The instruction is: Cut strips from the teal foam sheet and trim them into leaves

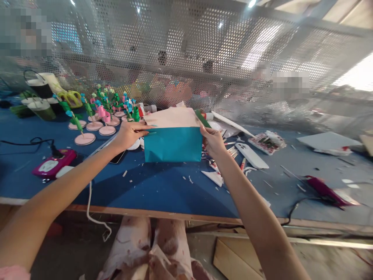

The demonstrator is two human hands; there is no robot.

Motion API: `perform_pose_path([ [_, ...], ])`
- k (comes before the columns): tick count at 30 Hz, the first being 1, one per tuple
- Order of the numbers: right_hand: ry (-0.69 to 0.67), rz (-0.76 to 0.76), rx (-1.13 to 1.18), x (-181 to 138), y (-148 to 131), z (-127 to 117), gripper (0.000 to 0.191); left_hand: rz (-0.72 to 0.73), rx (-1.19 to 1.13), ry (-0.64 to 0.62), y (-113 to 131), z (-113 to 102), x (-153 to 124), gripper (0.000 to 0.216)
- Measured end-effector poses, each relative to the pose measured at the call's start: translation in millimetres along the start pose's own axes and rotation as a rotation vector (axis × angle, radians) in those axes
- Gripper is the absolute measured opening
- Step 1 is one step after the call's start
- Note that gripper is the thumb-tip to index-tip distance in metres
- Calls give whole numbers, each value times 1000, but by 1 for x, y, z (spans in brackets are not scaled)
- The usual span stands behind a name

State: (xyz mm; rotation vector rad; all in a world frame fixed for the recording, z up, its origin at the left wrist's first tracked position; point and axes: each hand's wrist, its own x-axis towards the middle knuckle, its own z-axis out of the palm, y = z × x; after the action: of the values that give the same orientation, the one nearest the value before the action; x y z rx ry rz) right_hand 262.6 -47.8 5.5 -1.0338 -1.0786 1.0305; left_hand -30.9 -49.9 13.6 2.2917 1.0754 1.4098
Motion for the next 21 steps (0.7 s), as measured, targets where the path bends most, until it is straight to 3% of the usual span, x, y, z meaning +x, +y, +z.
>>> perform_pose_path([
  [4, -36, -117, 17, 1, -10, -4, 42, 82, 67, 52, 6, -8, 3, 22],
  [7, -214, -176, -92, -22, -11, -17, 34, 209, 161, 33, 8, -16, -24, 24],
  [10, -536, -54, -265, -59, 4, -35, 26, 391, 172, -84, 6, -14, -73, 33],
  [13, -712, 14, -296, -86, 26, -48, 26, 565, 103, -302, 5, -4, -111, 41],
  [15, -807, 23, -336, -92, 36, -52, 25, 574, 103, -396, 4, 2, -121, 44],
  [18, -859, -13, -406, -93, 38, -54, 24, 540, 119, -503, 6, 3, -120, 47],
  [21, -821, -90, -462, -96, 34, -50, 32, 550, 153, -583, 8, 0, -117, 48],
])
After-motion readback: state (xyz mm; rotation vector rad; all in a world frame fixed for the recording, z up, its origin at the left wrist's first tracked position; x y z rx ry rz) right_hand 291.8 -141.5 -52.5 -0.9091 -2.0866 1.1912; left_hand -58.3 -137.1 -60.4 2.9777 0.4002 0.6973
